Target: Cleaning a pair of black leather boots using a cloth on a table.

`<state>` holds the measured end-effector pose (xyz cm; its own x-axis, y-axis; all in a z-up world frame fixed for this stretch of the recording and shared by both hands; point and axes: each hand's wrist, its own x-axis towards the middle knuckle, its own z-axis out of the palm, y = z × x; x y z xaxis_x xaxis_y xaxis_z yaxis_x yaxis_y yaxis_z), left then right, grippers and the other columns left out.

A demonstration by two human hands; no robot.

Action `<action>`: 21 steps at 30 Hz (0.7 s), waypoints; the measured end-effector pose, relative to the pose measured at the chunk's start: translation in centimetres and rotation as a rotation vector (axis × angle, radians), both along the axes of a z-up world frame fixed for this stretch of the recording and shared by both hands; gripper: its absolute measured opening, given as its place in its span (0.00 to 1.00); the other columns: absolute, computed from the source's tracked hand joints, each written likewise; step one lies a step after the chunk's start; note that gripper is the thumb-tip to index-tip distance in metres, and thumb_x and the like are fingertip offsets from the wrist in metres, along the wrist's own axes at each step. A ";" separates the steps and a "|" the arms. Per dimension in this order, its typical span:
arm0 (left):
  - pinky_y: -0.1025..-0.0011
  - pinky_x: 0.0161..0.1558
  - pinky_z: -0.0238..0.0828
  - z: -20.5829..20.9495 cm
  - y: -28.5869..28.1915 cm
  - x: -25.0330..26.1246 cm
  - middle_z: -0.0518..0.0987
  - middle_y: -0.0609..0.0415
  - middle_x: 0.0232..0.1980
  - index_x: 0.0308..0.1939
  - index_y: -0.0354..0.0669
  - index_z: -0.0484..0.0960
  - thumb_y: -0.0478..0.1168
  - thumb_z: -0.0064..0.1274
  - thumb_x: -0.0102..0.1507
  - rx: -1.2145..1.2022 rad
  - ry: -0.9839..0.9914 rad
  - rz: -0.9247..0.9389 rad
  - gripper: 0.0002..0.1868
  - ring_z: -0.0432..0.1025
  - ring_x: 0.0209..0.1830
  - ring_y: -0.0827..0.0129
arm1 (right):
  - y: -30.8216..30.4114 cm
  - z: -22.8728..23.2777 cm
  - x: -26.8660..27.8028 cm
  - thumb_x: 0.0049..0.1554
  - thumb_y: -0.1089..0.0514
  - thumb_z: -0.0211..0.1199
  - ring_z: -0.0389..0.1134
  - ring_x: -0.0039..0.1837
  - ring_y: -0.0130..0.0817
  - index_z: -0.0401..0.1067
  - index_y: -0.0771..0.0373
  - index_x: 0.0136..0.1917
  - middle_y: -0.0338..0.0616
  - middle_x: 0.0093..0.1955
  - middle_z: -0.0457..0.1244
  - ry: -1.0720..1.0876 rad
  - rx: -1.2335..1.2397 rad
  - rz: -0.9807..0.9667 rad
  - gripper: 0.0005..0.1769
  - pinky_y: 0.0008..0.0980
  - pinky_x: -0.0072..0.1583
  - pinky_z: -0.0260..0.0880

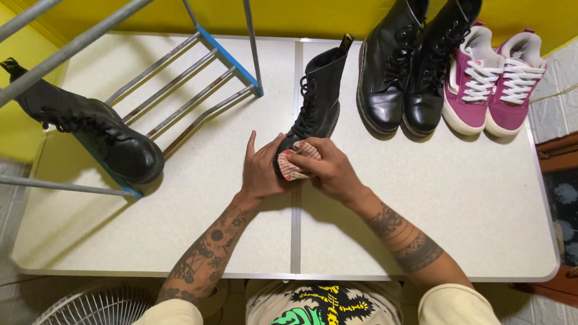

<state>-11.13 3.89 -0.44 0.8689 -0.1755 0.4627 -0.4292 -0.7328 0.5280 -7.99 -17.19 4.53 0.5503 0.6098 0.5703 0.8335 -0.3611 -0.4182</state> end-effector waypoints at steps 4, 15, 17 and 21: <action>0.38 0.77 0.36 0.0 -0.6 0.2 0.81 0.40 0.59 0.65 0.27 0.72 0.65 0.70 0.44 -0.057 -0.015 -0.020 0.57 0.78 0.58 0.57 | -1.6 0.1 1.2 0.50 0.65 0.73 0.68 0.59 0.45 0.79 0.55 0.58 0.48 0.62 0.62 -0.049 -0.003 0.044 0.22 0.40 0.59 0.73; 0.45 0.79 0.40 -0.7 0.9 0.7 0.84 0.45 0.51 0.64 0.33 0.74 0.64 0.67 0.51 -0.233 0.160 0.042 0.48 0.72 0.65 0.48 | -4.5 -0.8 4.6 0.55 0.62 0.71 0.69 0.62 0.38 0.79 0.57 0.61 0.49 0.64 0.62 -0.100 0.010 -0.148 0.19 0.33 0.62 0.77; 0.46 0.79 0.42 -2.5 1.9 1.0 0.83 0.45 0.53 0.64 0.34 0.75 0.64 0.66 0.52 -0.235 0.117 0.040 0.47 0.70 0.67 0.45 | -2.5 0.8 3.5 0.56 0.59 0.72 0.69 0.58 0.37 0.80 0.55 0.58 0.47 0.61 0.63 -0.115 0.001 -0.059 0.16 0.33 0.58 0.76; 0.48 0.80 0.49 -4.2 2.5 0.7 0.82 0.46 0.58 0.63 0.38 0.78 0.63 0.61 0.58 -0.230 0.034 0.081 0.39 0.69 0.70 0.43 | 0.4 3.4 1.5 0.55 0.53 0.71 0.68 0.56 0.40 0.79 0.54 0.56 0.48 0.59 0.63 -0.245 -0.057 0.203 0.15 0.37 0.55 0.74</action>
<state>-10.39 6.41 -4.61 0.8918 0.0018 0.4524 -0.3528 -0.6232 0.6979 -6.52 -16.76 7.96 0.2644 0.7279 0.6327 0.9644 -0.1939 -0.1799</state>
